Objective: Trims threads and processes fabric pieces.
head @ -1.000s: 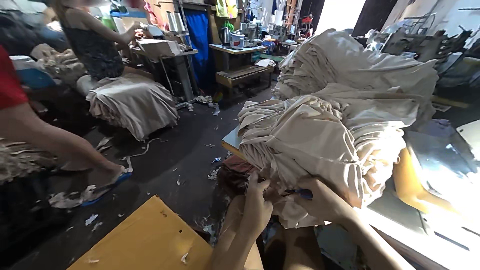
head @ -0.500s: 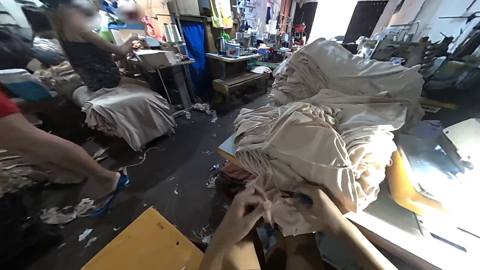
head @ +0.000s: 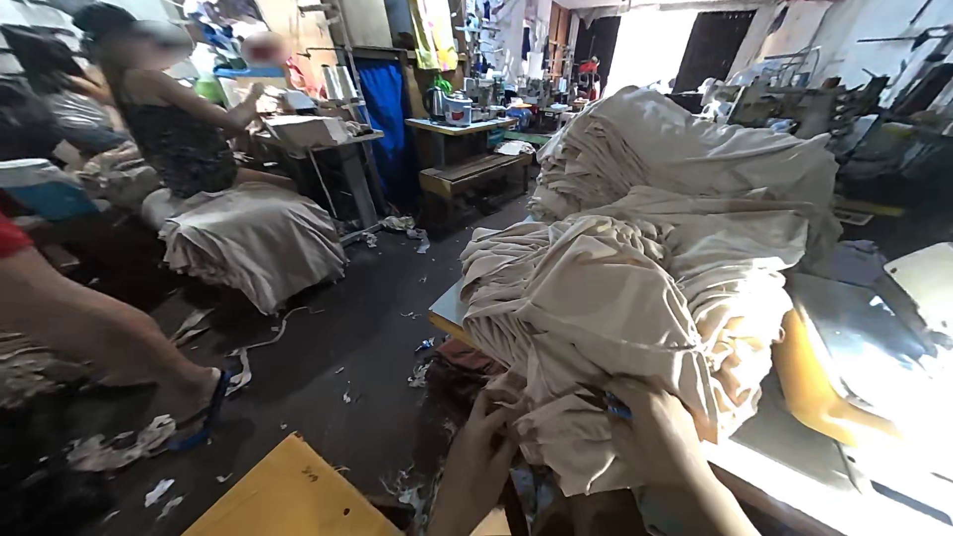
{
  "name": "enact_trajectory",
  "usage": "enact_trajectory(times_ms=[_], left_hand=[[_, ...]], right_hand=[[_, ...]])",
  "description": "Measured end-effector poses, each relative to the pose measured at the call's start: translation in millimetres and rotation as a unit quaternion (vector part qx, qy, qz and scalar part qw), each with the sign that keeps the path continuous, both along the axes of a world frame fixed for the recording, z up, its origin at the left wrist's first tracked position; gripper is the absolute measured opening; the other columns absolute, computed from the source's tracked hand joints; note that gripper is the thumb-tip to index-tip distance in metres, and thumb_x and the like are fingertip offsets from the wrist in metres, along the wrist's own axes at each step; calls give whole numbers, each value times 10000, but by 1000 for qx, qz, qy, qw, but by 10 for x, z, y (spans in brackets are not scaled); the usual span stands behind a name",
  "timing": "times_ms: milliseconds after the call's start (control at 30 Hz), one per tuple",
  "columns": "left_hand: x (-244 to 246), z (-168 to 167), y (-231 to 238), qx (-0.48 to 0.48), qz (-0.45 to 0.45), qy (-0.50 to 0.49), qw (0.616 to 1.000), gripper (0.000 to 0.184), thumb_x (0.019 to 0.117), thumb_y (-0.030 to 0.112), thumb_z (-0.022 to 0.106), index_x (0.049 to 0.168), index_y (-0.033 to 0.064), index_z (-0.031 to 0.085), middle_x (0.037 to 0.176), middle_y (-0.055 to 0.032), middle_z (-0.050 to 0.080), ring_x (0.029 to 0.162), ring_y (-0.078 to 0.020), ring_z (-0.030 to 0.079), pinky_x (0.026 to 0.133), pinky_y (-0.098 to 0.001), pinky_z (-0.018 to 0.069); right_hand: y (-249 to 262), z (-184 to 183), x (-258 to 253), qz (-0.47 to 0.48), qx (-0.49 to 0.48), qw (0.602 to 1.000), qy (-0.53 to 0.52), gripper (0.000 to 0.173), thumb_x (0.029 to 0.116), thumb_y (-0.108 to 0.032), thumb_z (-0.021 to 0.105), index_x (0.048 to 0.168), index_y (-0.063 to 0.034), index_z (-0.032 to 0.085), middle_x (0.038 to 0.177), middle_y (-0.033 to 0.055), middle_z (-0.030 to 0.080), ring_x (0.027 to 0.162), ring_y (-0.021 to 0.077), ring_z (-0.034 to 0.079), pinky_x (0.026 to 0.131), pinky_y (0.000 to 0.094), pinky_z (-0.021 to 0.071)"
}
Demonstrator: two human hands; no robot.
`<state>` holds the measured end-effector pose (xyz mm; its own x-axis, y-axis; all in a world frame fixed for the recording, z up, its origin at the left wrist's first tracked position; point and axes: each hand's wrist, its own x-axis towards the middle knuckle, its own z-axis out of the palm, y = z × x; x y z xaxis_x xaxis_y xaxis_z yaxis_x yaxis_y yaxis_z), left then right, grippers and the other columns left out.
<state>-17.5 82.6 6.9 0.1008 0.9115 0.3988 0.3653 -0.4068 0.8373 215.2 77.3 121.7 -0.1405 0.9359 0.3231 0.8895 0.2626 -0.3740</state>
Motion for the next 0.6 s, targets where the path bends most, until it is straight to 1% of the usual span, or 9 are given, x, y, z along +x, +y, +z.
enact_trajectory(times_ms=[100,167,267,333,400,467,500,533,600], left_hand=[[31,59,150,-16,59,-9,998,225,967,242,639,1013,58,759,1202,-118,630,1044,-143,635,868,-286,563],[110,120,195,13,150,39,988,243,893,232,732,1043,43,754,1173,-183,638,1010,-227,654,859,-350,570],[335,296,92,89,189,39,977,221,816,154,779,1006,41,765,1111,-148,654,875,-122,670,745,-237,581],[517,352,25,100,148,-31,983,201,795,96,769,976,11,774,1116,-138,670,979,-115,666,849,-225,571],[613,404,24,63,93,-71,991,213,853,104,760,1045,10,767,1171,-160,654,1049,-142,653,892,-250,566],[693,401,89,63,75,-85,992,212,862,170,769,1044,64,787,1164,-141,645,1041,-136,644,880,-256,563],[730,394,113,69,78,-96,990,188,867,177,756,1018,70,789,1146,-134,646,1032,-126,642,883,-258,560],[769,377,127,78,88,-108,987,164,872,184,737,976,69,788,1117,-127,648,1017,-113,639,883,-257,556],[832,322,168,105,110,-118,981,138,876,194,728,897,71,787,1072,-120,660,981,-98,648,866,-249,562]], right_hand=[[104,92,-190,-77,-105,991,19,241,925,-84,642,1142,-41,737,1098,190,726,1047,386,700,831,606,556],[167,42,-235,-91,-128,987,44,307,926,-55,629,1226,-39,692,1169,205,700,1123,385,672,899,597,538],[188,-5,-229,-95,-104,989,51,293,903,-46,639,1189,-48,704,1118,193,713,1061,380,696,821,598,562],[173,-5,-216,-92,-100,989,53,263,912,-53,644,1166,-49,712,1099,188,716,1032,378,705,798,599,570],[154,16,-197,-77,-83,991,67,245,908,-92,675,1146,-58,722,1059,165,726,996,353,711,814,569,573],[102,-10,-153,-30,-24,991,125,255,878,-219,729,1090,-80,746,937,96,738,852,258,716,749,490,584],[78,-38,-140,8,8,984,178,298,882,-356,732,1045,-108,749,854,18,717,750,151,682,670,380,573],[53,-46,-143,60,11,964,260,333,902,-435,727,1023,-125,741,812,-51,697,694,45,645,616,247,555],[43,-24,-190,160,-40,887,431,310,963,-382,694,1012,-76,715,763,-74,651,631,-16,580,563,154,494]])
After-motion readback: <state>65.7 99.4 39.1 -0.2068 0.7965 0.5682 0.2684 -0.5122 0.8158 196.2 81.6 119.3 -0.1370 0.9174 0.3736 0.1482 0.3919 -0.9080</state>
